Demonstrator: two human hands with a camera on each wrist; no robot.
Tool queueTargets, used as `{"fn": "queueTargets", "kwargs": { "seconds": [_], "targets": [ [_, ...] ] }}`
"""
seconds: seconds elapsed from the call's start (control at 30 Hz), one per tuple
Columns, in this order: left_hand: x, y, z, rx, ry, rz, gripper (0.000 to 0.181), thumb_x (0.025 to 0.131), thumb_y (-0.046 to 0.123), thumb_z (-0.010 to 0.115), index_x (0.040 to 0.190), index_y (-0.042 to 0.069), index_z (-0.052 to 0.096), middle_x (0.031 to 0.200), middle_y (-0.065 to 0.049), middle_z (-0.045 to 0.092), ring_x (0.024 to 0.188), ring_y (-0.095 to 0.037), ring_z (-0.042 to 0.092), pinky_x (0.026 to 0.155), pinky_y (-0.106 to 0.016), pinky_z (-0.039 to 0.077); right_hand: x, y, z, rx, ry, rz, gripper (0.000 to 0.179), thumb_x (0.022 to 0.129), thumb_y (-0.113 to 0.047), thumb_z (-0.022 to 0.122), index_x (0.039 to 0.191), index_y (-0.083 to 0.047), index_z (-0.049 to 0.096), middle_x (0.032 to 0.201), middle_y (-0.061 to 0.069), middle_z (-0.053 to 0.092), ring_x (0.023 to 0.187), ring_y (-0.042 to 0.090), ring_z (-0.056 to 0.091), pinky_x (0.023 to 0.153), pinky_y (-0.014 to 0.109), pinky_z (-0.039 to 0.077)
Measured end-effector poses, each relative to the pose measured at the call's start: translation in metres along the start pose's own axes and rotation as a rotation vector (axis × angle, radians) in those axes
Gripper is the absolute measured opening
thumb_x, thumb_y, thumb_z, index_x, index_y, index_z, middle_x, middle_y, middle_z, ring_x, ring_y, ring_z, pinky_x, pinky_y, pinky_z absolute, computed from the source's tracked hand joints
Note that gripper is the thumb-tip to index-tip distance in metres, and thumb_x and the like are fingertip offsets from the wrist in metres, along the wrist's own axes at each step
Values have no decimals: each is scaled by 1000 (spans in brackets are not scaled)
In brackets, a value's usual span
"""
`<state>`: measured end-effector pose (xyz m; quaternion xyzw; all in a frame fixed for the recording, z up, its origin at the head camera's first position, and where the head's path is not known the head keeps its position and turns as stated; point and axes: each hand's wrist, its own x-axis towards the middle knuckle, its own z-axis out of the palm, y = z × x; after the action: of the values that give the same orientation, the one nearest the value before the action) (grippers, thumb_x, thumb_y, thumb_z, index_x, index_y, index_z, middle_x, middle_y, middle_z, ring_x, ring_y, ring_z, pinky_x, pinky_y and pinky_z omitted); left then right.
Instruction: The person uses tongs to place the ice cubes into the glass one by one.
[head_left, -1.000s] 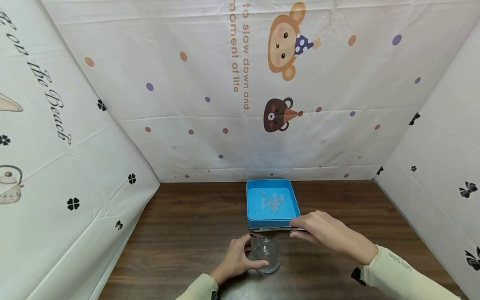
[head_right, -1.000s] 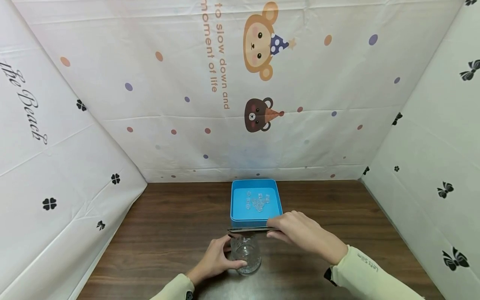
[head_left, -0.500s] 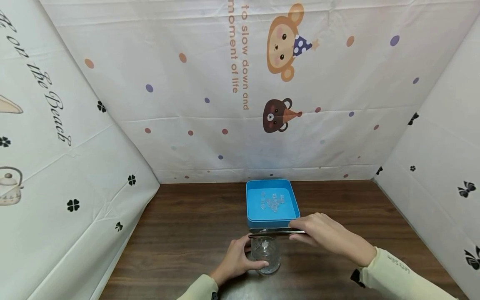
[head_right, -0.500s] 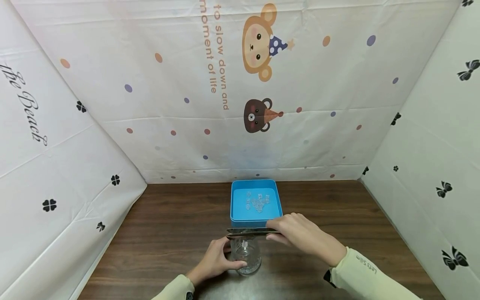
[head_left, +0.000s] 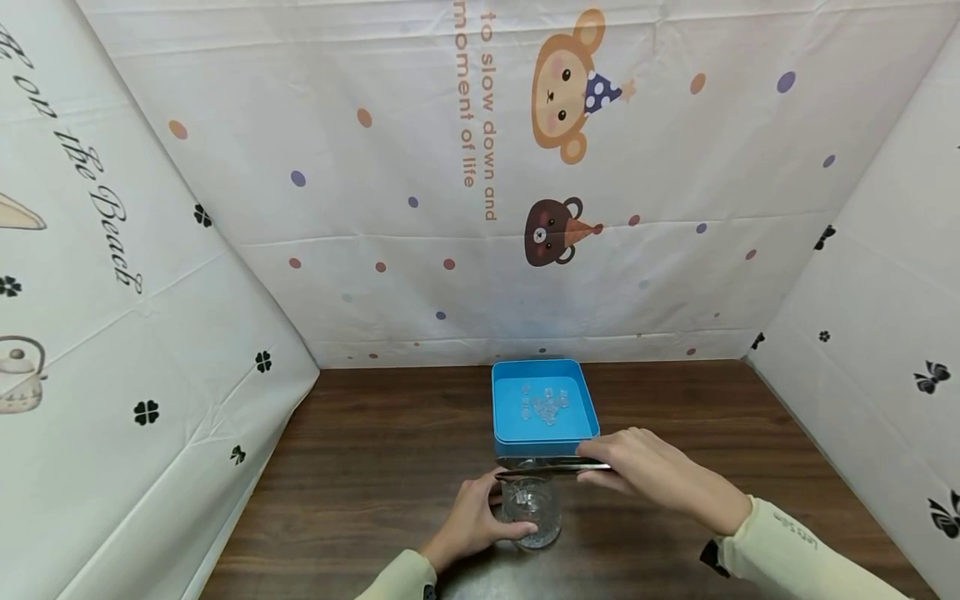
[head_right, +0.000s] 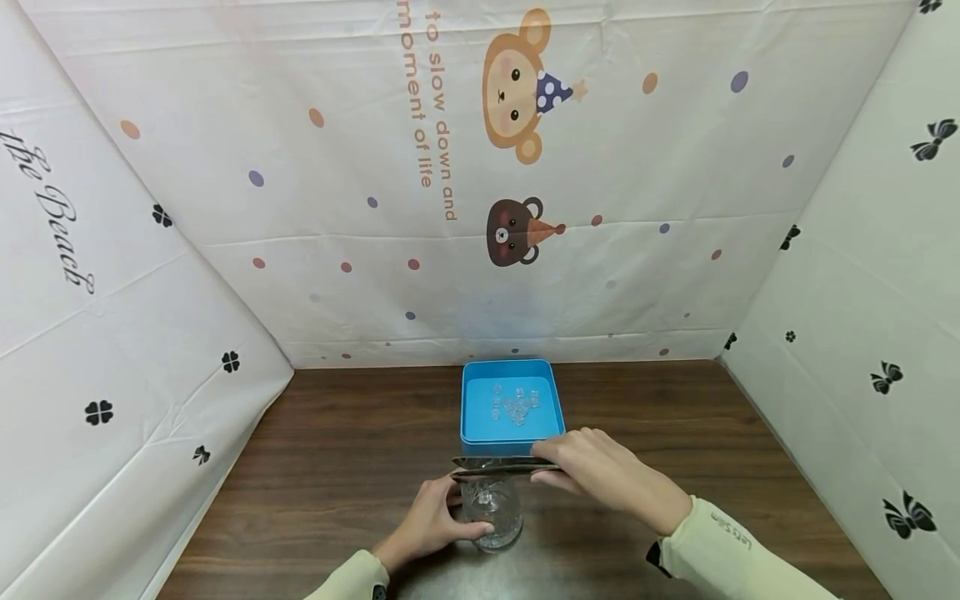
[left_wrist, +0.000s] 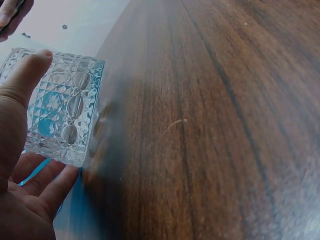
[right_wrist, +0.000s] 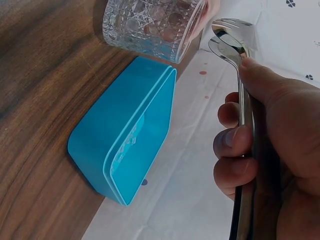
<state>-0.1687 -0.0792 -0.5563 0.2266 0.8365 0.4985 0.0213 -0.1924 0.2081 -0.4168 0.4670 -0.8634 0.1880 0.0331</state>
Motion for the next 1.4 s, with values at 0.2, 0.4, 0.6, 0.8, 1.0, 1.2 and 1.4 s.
{"fn": "queueTargets", "kwargs": {
  "seconds": [0.2, 0.4, 0.6, 0.8, 1.0, 1.2, 1.4],
  "targets": [
    [0, 0, 0, -2, -5, -6, 66, 80, 50, 87, 134, 20, 64, 118, 5, 71, 105, -9, 69, 86, -20, 58, 0, -1, 1, 7, 10, 6, 16, 100, -28, 70, 88, -25, 60, 70, -22, 45, 54, -7, 34, 49, 14, 33],
    [0, 0, 0, -28, -17, -1, 65, 81, 48, 86, 136, 21, 63, 120, 5, 71, 107, -9, 69, 87, -21, 57, -1, -1, 1, 23, -2, 25, 14, 101, -31, 67, 90, -25, 61, 71, -21, 48, 54, -7, 38, 49, 15, 35],
    [-1, 0, 1, -36, -7, 19, 64, 81, 46, 87, 136, 23, 63, 122, 4, 70, 106, -9, 69, 85, -20, 58, -1, 1, 1, 22, 5, 16, 18, 104, -37, 61, 90, -26, 61, 72, -21, 50, 56, -7, 39, 50, 15, 37],
    [-2, -1, 2, -68, -2, 30, 67, 81, 44, 88, 139, 23, 61, 122, 4, 70, 106, -10, 70, 84, -19, 58, -2, 3, 1, 21, 22, 2, 19, 102, -31, 66, 86, -27, 56, 69, -21, 43, 56, -7, 36, 51, 15, 35],
    [-2, -2, 1, -66, -10, 10, 72, 81, 44, 88, 141, 16, 59, 123, -1, 71, 109, -13, 70, 86, -20, 58, 2, 7, -2, -3, 41, -8, 16, 101, -27, 68, 88, -26, 59, 71, -21, 47, 57, -8, 38, 53, 15, 37],
    [-2, -2, 1, -76, -15, -16, 84, 81, 43, 88, 147, 7, 53, 131, -10, 66, 111, -15, 69, 85, -20, 58, 9, 15, -9, -11, 37, 4, 9, 102, -28, 68, 94, -25, 64, 76, -20, 55, 58, -7, 44, 53, 16, 40],
    [-1, -2, 1, -121, -14, -9, 79, 81, 41, 89, 147, 13, 54, 129, -4, 67, 111, -14, 69, 85, -19, 57, 21, 25, -16, -65, 69, -17, 7, 99, -26, 71, 99, -21, 68, 81, -19, 59, 60, -7, 49, 53, 17, 44]
  ]
}}
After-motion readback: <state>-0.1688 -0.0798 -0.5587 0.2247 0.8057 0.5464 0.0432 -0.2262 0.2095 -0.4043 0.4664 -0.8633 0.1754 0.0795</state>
